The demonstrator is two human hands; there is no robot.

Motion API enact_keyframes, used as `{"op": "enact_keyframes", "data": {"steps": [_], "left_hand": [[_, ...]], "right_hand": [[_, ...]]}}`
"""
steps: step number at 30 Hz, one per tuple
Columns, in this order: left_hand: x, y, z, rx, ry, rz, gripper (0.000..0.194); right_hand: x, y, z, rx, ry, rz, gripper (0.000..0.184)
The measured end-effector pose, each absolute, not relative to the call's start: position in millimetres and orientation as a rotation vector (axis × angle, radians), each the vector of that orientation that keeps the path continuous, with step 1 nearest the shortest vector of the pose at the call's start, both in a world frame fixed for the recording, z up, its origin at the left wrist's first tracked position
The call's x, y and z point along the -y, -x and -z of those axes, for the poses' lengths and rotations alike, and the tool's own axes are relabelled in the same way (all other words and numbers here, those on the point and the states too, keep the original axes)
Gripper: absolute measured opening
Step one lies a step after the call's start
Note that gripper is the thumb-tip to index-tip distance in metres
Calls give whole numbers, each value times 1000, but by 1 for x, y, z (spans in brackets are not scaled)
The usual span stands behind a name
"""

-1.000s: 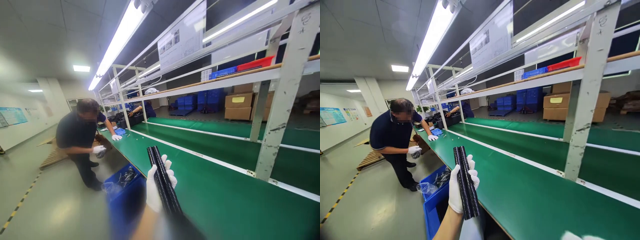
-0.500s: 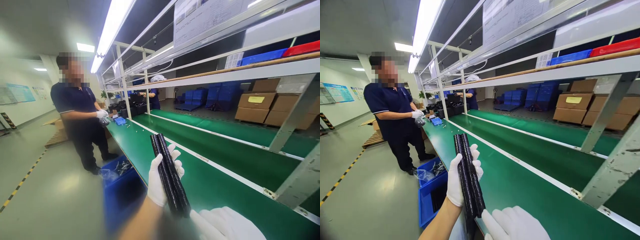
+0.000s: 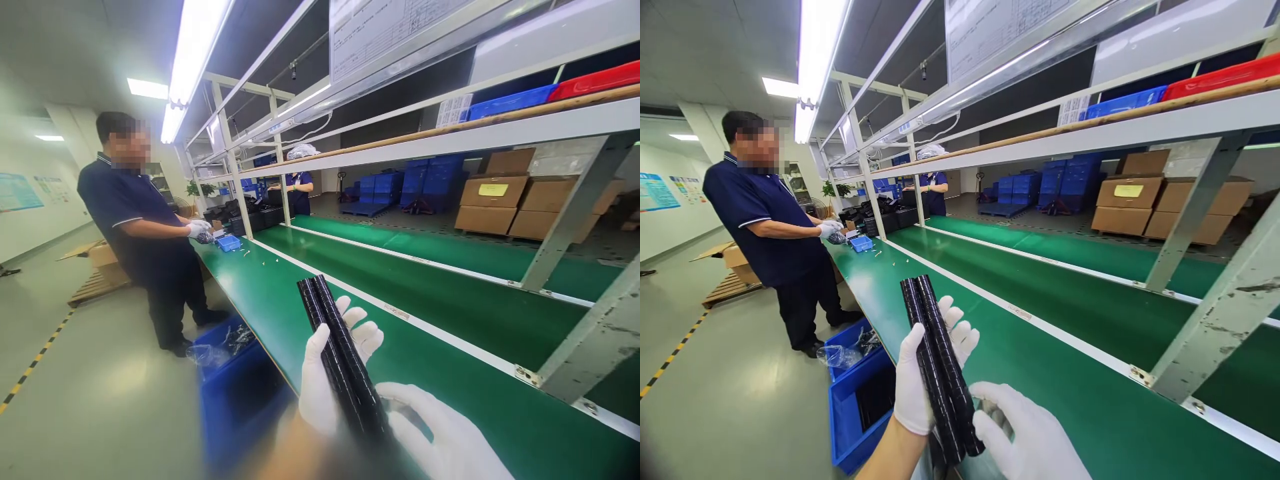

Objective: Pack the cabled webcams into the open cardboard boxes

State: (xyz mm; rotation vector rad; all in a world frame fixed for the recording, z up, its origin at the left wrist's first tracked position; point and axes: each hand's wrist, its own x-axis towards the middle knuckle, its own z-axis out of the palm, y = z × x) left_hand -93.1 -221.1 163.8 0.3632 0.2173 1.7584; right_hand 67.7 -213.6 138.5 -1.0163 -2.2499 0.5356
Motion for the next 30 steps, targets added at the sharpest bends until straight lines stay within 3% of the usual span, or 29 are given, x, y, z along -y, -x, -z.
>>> {"op": "enact_keyframes", "data": {"steps": [11, 30], "left_hand": [[229, 78, -148, -459, -481, -1742, 56], [228, 79, -141, -287, -606, -1688, 55]], "right_hand": [[204, -58, -100, 2181, 946, -747, 33], [214, -52, -118, 2152, 906, -1047, 38]]}}
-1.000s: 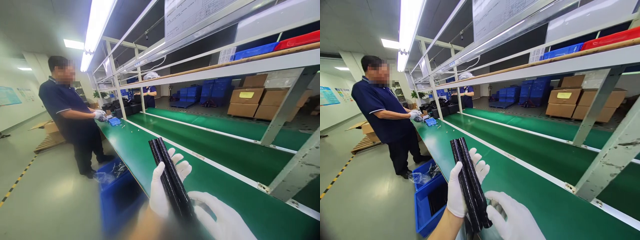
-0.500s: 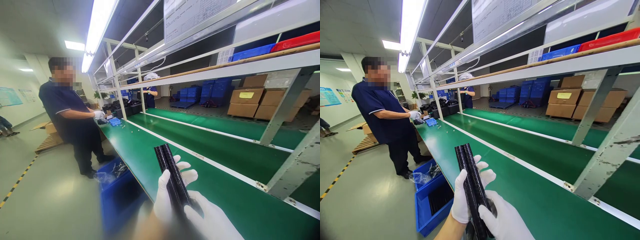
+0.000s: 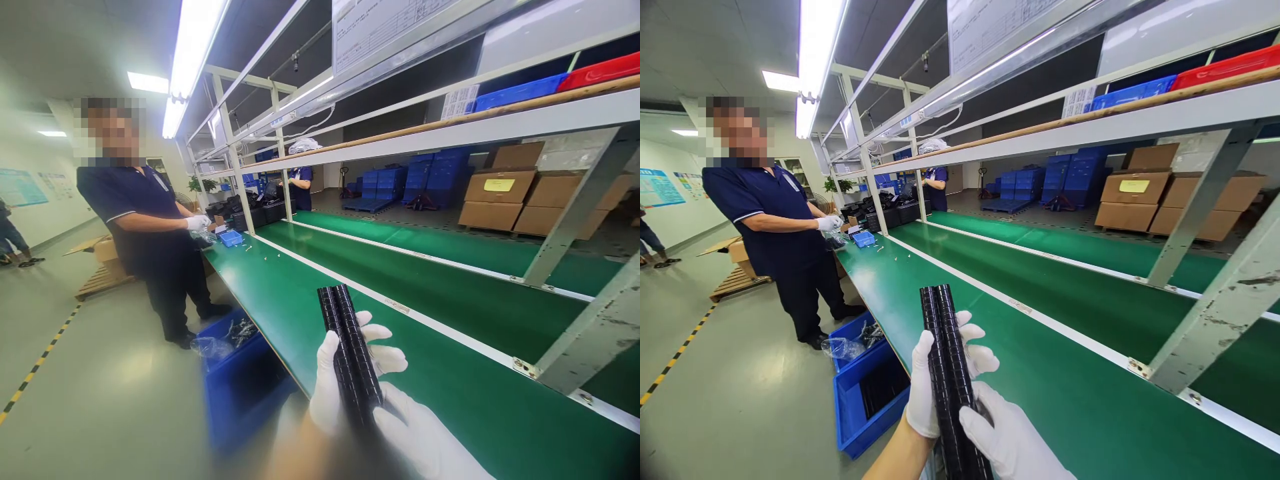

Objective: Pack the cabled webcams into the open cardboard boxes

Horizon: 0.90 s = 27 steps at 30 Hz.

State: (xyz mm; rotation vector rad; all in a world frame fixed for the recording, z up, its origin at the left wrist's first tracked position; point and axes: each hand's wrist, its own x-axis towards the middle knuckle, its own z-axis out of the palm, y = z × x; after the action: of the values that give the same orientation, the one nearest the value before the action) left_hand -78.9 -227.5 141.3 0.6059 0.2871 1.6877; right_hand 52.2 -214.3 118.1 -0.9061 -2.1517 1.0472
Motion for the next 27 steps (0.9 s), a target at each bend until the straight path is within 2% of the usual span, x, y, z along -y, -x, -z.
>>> {"op": "enact_keyframes", "data": {"steps": [7, 14, 17, 23, 27], "left_hand": [[224, 83, -146, -351, -561, -1721, 50], [218, 91, -148, -344, -344, -1787, 37], [219, 88, -144, -364, -328, -1828, 33], [223, 78, -131, -438, -263, -1844, 43], [225, 73, -122, -420, -254, -1805, 41]], "right_hand": [[211, -42, -93, 2110, 867, -942, 38], [208, -45, -128, 2125, 922, -1037, 40], [209, -43, -128, 2111, 986, -1044, 36], [208, -41, -108, 2128, 1044, -844, 29], [206, -41, -105, 2167, 1067, -741, 30]]}}
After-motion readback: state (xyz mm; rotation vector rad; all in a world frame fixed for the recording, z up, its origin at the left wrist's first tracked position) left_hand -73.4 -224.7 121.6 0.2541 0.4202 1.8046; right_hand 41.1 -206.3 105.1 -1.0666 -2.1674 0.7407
